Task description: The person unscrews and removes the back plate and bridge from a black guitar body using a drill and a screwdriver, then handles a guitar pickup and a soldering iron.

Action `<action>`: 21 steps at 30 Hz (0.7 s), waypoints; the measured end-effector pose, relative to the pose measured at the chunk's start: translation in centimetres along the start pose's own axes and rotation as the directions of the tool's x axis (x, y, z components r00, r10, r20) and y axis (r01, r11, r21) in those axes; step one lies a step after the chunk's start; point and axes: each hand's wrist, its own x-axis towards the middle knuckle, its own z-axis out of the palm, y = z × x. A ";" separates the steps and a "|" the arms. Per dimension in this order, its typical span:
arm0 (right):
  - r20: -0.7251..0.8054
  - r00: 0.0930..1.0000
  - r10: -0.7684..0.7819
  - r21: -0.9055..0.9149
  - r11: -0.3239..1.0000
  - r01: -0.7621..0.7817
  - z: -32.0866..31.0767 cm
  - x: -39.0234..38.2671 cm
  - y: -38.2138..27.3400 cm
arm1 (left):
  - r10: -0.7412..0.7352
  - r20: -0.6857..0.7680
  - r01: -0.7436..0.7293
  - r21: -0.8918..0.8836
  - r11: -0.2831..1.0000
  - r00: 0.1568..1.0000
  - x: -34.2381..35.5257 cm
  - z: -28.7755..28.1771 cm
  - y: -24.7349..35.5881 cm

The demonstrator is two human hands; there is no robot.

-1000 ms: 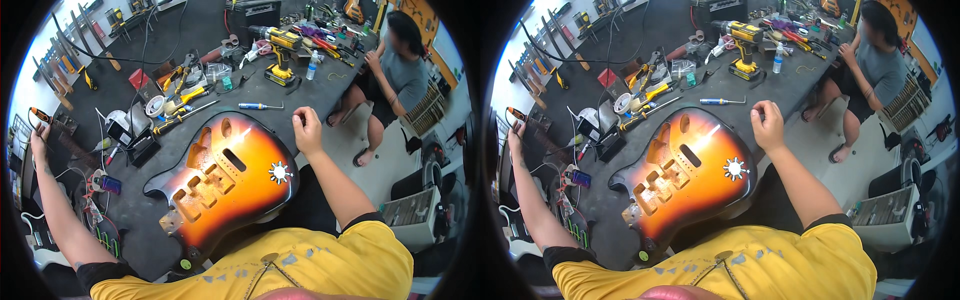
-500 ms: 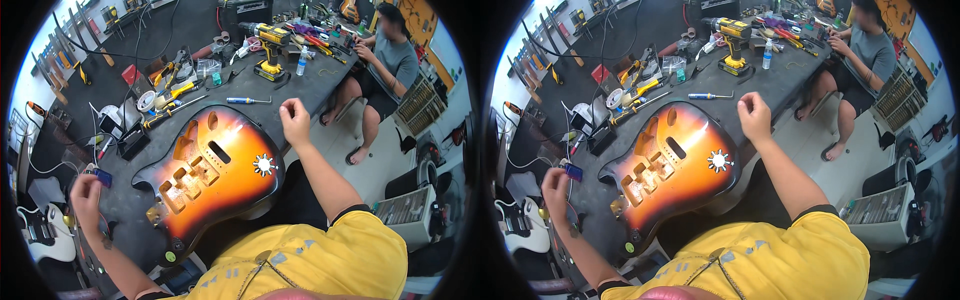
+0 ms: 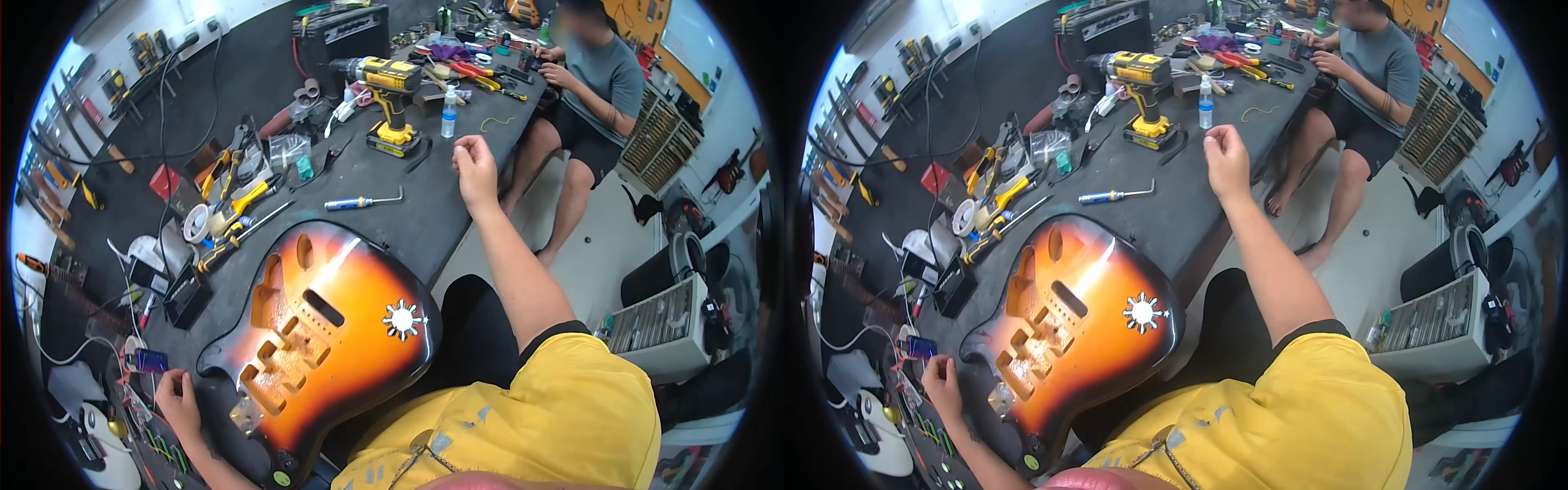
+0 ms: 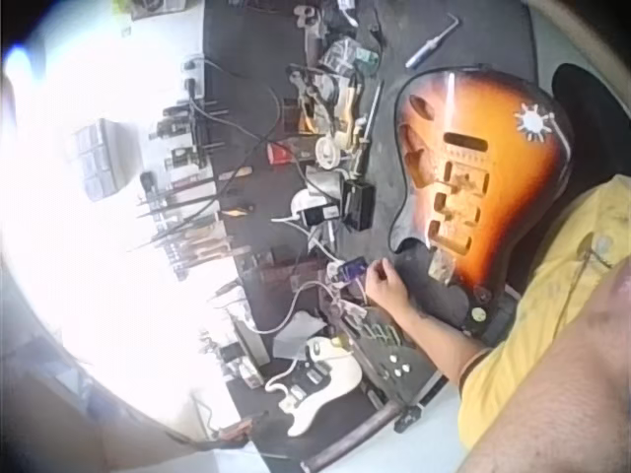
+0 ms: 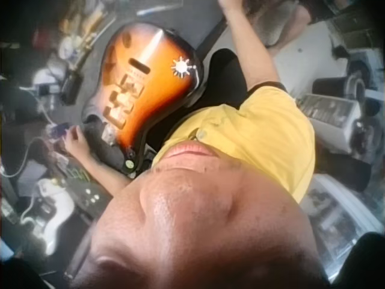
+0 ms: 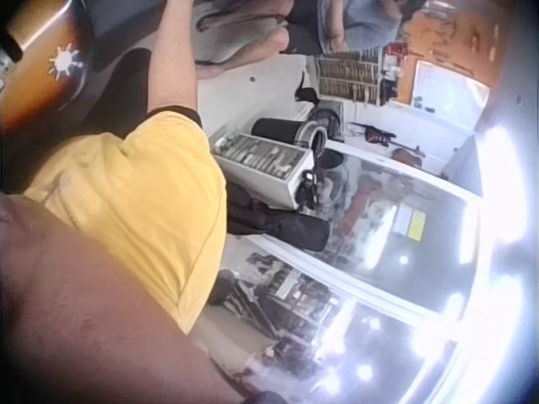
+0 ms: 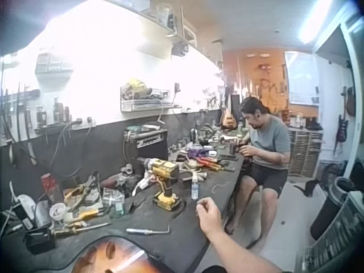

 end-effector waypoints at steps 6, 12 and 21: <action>0.067 0.997 0.026 -0.186 0.982 -0.013 -0.4 0.5 0.9 | -0.131 0.175 0.138 -0.031 0.990 0.976 0.6 2.1 -0.6; -0.023 0.990 -0.139 0.112 0.984 0.141 -4.2 11.6 -0.3 | -0.225 -0.019 0.226 0.045 0.973 0.974 0.4 4.6 -0.5; 0.085 0.993 -0.086 -0.725 0.678 0.121 -3.0 41.5 8.8 | -0.132 -0.035 0.136 0.253 0.958 0.991 1.3 6.2 1.0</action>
